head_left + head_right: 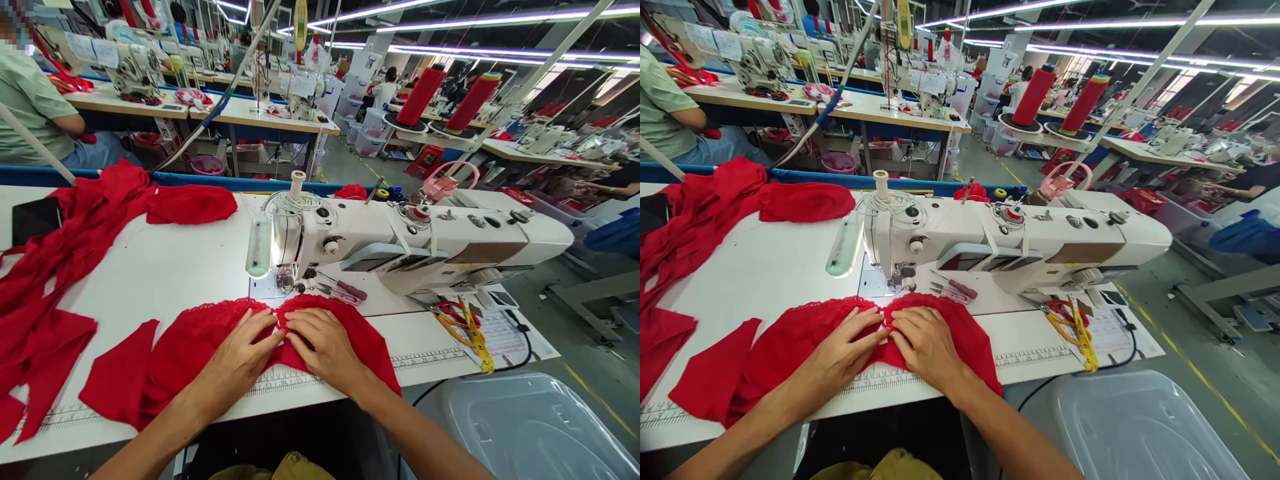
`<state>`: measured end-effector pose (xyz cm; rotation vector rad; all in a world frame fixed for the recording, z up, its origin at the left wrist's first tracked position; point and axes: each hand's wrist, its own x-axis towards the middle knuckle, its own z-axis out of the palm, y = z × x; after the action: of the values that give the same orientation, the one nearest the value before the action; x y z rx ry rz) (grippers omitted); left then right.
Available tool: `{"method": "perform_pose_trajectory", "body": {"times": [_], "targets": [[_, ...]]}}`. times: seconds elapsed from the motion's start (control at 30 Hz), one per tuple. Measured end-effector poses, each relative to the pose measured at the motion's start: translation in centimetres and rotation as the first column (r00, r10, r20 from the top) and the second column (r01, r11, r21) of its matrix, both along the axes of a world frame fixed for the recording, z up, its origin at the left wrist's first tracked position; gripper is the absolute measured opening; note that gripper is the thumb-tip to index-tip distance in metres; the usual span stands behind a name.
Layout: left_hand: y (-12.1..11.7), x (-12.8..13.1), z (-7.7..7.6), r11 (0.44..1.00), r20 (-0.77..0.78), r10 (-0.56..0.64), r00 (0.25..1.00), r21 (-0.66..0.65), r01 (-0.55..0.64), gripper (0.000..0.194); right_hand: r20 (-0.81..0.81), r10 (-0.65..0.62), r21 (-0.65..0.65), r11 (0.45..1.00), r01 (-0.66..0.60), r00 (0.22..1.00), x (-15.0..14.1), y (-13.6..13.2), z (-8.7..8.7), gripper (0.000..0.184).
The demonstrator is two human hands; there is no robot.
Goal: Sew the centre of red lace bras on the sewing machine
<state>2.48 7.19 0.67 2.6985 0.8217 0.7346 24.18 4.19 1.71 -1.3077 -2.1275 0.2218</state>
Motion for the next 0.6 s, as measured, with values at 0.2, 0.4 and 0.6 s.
{"method": "perform_pose_trajectory", "body": {"times": [0.2, 0.4, 0.6], "targets": [[0.06, -0.22, -0.22, 1.000, -0.024, 0.024, 0.999, -0.003, -0.024, 0.037, 0.089, -0.024, -0.088, 0.996, 0.032, 0.996, -0.14, -0.03, 0.19, 0.032], [0.03, -0.28, -0.02, 1.000, -0.054, 0.026, 0.998, 0.011, -0.025, 0.035, 0.168, -0.012, -0.105, 0.994, 0.030, 0.986, -0.18, -0.16, 0.39, 0.040], [-0.03, -0.25, -0.03, 0.997, -0.037, 0.066, 0.997, 0.035, -0.065, 0.036, 0.190, -0.018, -0.108, 0.993, 0.039, 0.982, -0.31, -0.29, 0.31, 0.041]]}}
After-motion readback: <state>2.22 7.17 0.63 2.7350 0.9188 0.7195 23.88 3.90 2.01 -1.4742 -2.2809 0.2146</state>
